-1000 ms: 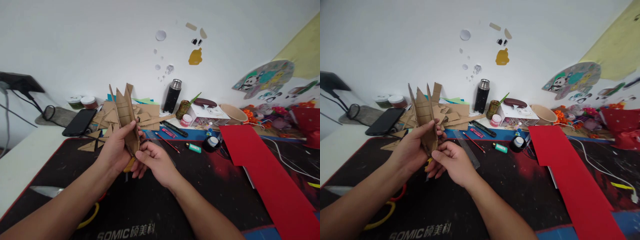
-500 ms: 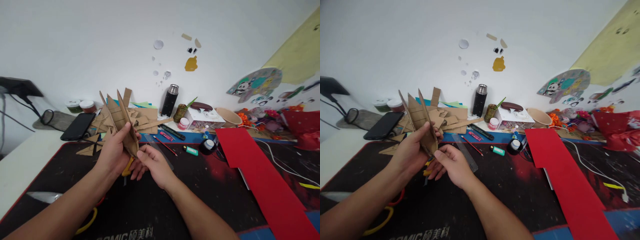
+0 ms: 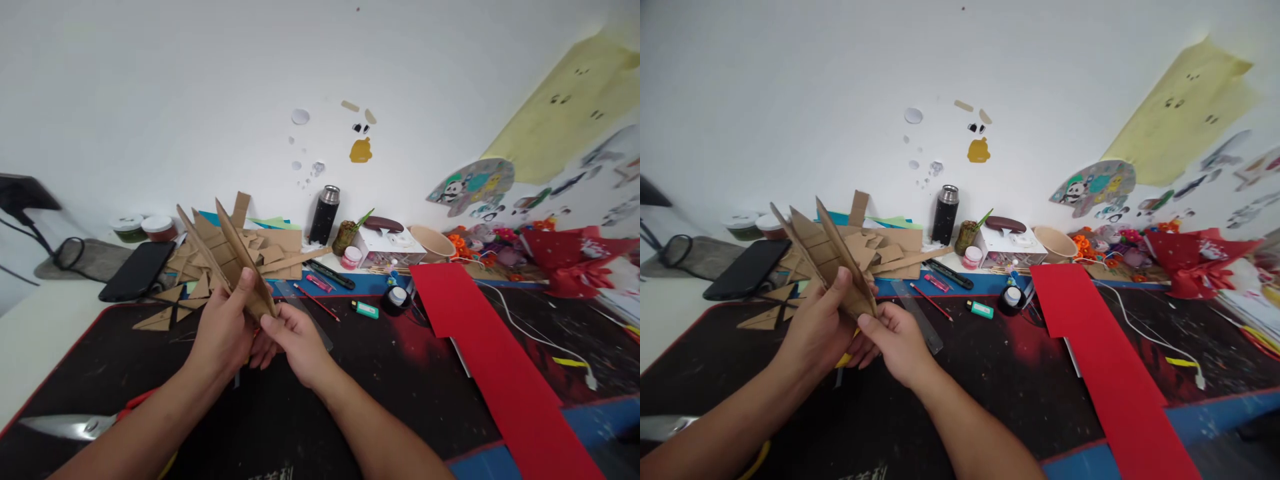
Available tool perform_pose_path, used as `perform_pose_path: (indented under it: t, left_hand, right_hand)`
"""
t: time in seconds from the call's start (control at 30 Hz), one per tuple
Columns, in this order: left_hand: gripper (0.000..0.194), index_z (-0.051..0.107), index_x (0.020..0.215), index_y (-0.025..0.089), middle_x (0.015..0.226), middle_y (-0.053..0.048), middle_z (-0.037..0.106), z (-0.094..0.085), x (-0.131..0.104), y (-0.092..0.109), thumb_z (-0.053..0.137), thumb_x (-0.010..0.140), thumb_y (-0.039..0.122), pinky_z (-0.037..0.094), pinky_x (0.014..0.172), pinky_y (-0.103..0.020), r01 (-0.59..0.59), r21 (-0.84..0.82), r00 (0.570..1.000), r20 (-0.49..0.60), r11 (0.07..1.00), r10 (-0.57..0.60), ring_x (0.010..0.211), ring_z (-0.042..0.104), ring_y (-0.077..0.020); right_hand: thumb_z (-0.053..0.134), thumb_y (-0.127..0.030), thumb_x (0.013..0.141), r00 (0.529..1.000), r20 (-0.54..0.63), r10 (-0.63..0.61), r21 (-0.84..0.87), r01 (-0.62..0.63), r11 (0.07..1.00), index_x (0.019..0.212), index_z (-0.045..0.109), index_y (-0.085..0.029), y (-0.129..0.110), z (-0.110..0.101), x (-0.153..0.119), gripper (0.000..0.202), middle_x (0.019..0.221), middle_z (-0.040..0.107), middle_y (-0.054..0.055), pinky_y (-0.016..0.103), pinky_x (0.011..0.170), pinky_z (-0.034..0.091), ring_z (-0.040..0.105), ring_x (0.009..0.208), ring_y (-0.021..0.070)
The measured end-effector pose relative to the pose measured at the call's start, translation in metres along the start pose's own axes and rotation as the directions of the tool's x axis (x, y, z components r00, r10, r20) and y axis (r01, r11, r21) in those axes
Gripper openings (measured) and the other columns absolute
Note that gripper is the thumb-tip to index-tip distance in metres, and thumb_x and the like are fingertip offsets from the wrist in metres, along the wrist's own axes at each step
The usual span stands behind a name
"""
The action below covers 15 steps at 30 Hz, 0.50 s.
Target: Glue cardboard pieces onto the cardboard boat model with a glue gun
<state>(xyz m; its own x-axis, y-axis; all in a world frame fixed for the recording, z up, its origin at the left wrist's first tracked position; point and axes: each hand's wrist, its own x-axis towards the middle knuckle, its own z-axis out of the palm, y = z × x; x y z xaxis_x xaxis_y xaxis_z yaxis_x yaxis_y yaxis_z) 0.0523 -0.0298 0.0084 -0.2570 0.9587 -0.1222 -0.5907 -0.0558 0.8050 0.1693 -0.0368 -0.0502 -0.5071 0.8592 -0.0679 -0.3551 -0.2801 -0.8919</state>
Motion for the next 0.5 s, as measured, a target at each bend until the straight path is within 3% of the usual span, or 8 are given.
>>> perform_pose_path:
  t: [0.17,0.3,0.4,0.5]
  left_hand:
    - [0.041,0.074,0.093,0.023,0.090,0.004,0.077,0.003,0.005,0.006,0.102,0.064,0.032,0.058,0.075,-0.022,0.013,-0.017,0.999,0.038,1.000,-0.012,0.083,0.071,-0.0137]
    - [0.047,0.078,0.108,0.024,0.110,-0.002,0.083,0.000,0.006,0.006,0.099,0.067,0.030,0.058,0.102,-0.031,0.016,0.019,0.988,0.150,1.000,-0.018,0.112,0.074,-0.0223]
    - [0.062,0.074,0.130,0.026,0.139,-0.007,0.077,-0.010,0.006,-0.002,0.096,0.072,0.028,0.050,0.121,-0.045,0.028,0.142,0.959,0.276,0.989,-0.067,0.137,0.066,-0.0310]
    - [0.072,0.065,0.148,0.030,0.161,-0.008,0.063,-0.023,0.011,-0.012,0.090,0.080,0.031,0.036,0.132,-0.056,-0.046,0.311,0.891,0.442,0.949,-0.102,0.153,0.051,-0.0356]
  right_hand:
    - [0.086,-0.069,0.082,0.993,-0.115,-0.011,0.032,0.014,0.999,0.090,0.061,-0.020,-0.007,-0.008,0.001,0.056,0.063,0.074,-0.001,0.020,0.046,0.053,0.070,0.047,0.0150]
    - [0.089,-0.065,0.078,0.964,-0.265,-0.035,0.119,0.069,0.991,0.088,0.062,-0.019,-0.018,-0.020,0.005,0.055,0.063,0.074,0.000,0.019,0.045,0.052,0.068,0.046,0.0138]
    - [0.092,-0.064,0.074,0.926,-0.375,-0.046,0.172,0.118,0.978,0.084,0.063,-0.018,-0.026,-0.031,0.009,0.055,0.063,0.073,0.000,0.019,0.043,0.050,0.066,0.046,0.0138]
    - [0.092,-0.060,0.073,0.901,-0.431,-0.052,0.199,0.151,0.968,0.083,0.063,-0.019,-0.031,-0.040,0.011,0.051,0.061,0.068,-0.002,0.019,0.042,0.047,0.062,0.046,0.0123]
